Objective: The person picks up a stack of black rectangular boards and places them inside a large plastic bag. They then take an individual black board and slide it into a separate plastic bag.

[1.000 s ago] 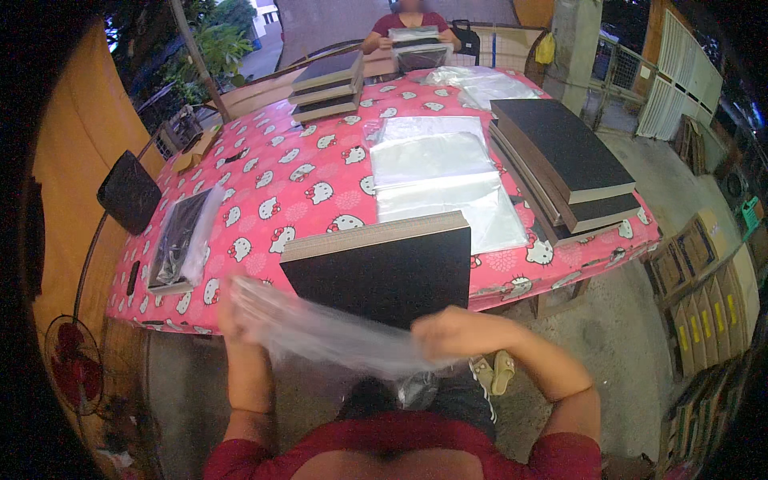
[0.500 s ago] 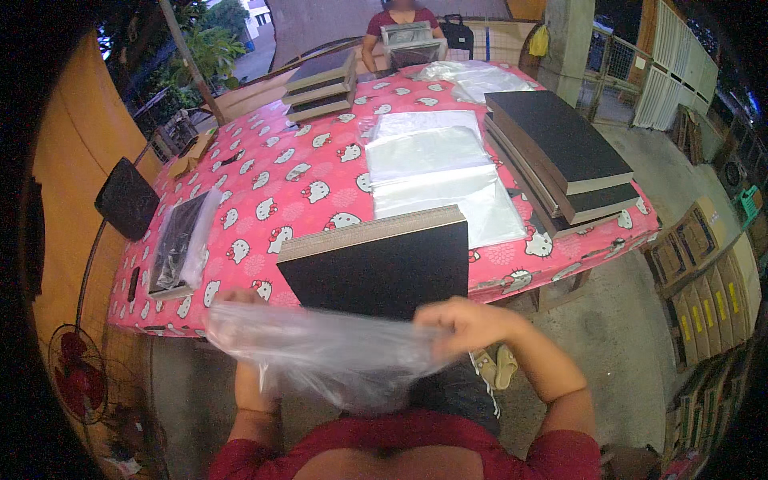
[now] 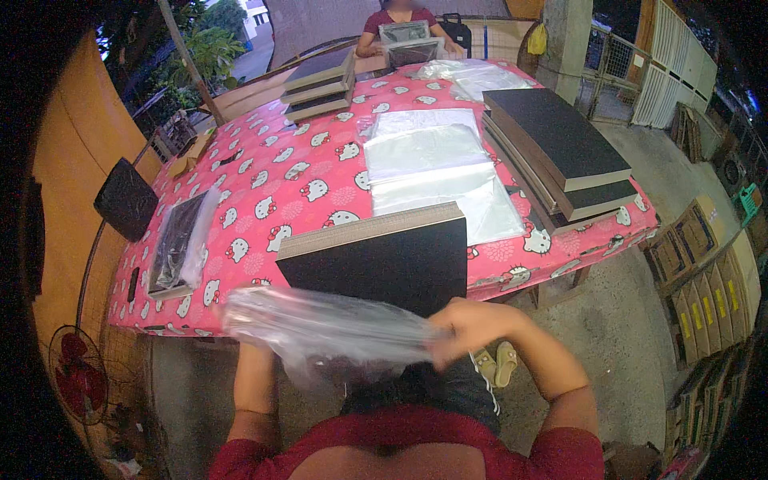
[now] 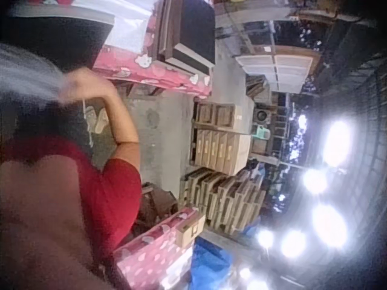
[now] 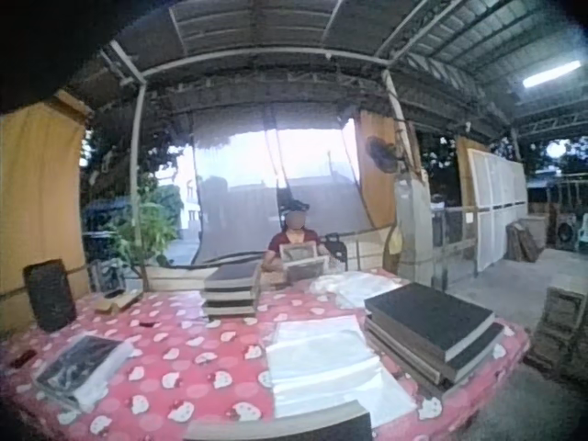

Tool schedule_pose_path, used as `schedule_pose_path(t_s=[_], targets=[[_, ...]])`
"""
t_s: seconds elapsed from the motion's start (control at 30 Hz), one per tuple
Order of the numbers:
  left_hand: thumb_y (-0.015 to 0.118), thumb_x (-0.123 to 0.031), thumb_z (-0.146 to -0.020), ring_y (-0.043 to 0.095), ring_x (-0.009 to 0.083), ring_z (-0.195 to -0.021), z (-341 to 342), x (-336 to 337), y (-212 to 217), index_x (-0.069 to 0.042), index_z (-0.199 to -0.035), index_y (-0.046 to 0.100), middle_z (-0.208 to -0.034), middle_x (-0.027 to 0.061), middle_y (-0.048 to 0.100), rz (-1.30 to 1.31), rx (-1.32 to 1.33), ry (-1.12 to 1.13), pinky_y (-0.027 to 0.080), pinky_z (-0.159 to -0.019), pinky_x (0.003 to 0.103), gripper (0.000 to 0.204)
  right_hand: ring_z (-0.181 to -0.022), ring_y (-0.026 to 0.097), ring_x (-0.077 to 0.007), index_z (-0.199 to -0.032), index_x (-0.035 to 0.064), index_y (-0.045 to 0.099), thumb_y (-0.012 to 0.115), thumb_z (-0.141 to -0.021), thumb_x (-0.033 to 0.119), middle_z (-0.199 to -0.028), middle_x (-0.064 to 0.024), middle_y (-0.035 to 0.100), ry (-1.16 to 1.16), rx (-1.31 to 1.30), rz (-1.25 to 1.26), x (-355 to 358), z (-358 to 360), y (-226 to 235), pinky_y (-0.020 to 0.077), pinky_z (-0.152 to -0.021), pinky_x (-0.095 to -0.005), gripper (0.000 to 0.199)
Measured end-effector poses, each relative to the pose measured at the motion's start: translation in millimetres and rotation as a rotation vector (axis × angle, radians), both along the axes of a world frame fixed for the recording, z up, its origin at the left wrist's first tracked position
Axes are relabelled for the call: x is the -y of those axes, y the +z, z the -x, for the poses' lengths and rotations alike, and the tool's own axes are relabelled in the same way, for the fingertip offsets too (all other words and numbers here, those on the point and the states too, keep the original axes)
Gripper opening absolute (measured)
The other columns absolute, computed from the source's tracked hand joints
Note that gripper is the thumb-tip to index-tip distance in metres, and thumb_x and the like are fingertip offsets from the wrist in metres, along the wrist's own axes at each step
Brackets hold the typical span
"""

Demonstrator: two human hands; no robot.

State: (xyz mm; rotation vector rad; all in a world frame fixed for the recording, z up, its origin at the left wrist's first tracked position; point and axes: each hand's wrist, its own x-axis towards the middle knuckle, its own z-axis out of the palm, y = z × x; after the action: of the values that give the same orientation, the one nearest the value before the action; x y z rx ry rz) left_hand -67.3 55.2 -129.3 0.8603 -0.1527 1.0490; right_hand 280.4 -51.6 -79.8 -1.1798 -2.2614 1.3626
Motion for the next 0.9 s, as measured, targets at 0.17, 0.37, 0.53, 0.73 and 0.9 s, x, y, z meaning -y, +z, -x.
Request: schedule_pose_path(t_s=[0.17,0.37,0.53,0.73,0.9], targets=[[0.067,-0.022,-0.07,0.057,0.02,-0.07,-31,10,38,-0.003,-0.092,0.057,-0.082,0.0088,0.059,-0.008,-0.11,-0.055,0.045,-0.06,0.033,0.03,-0.079,0.059,-0.0289,-0.097,0.0034,0.061,0.067,-0.071,0.02,-0.09,-0.0142,0.061,-0.448,-0.826,0.081,28,1,-15,0.0455,-0.07,-0.0348,0.031],[0.069,-0.018,-0.07,0.056,0.021,-0.065,-24,14,40,0.0,-0.086,0.06,-0.073,0.0082,0.059,-0.578,-1.314,-0.57,0.043,-0.056,0.03,0.025,-0.086,0.057,-0.0232,-0.096,-0.0011,0.056,0.066,-0.073,0.017,-0.085,-0.0133,0.059,-0.425,-1.258,0.302,20,-22,-20,0.0446,-0.077,-0.0316,0.031],[0.065,-0.021,-0.073,0.056,0.0211,-0.074,-25,17,26,-0.001,-0.093,0.057,-0.085,0.0116,0.058,0.028,-0.233,0.093,0.044,-0.065,0.028,0.029,-0.083,0.052,-0.0081,-0.113,0.0022,0.047,0.069,-0.066,0.012,-0.09,-0.002,0.054,-0.526,-0.384,-0.241,6,-15,3,0.0424,-0.072,-0.0238,0.053],[0.065,-0.031,-0.073,0.054,0.0188,-0.089,-45,65,56,-0.004,-0.091,0.055,-0.105,0.0173,0.054,0.118,-0.645,0.584,0.043,-0.078,0.03,0.034,-0.068,0.05,-0.0171,-0.127,0.0062,0.036,0.066,-0.061,0.01,-0.073,-0.0093,0.049,-0.775,0.357,-0.906,10,-11,12,0.0365,-0.077,-0.0347,0.073],[0.063,-0.021,-0.074,0.055,0.0128,-0.073,-11,91,72,-0.003,-0.082,0.052,-0.107,0.0201,0.053,-0.268,-0.855,0.853,0.046,-0.069,0.026,0.022,-0.068,0.056,-0.0156,-0.106,0.0018,0.055,0.068,-0.067,0.02,-0.079,-0.0089,0.06,-0.467,-0.122,-0.288,62,-42,26,0.0409,-0.072,-0.0309,0.045]])
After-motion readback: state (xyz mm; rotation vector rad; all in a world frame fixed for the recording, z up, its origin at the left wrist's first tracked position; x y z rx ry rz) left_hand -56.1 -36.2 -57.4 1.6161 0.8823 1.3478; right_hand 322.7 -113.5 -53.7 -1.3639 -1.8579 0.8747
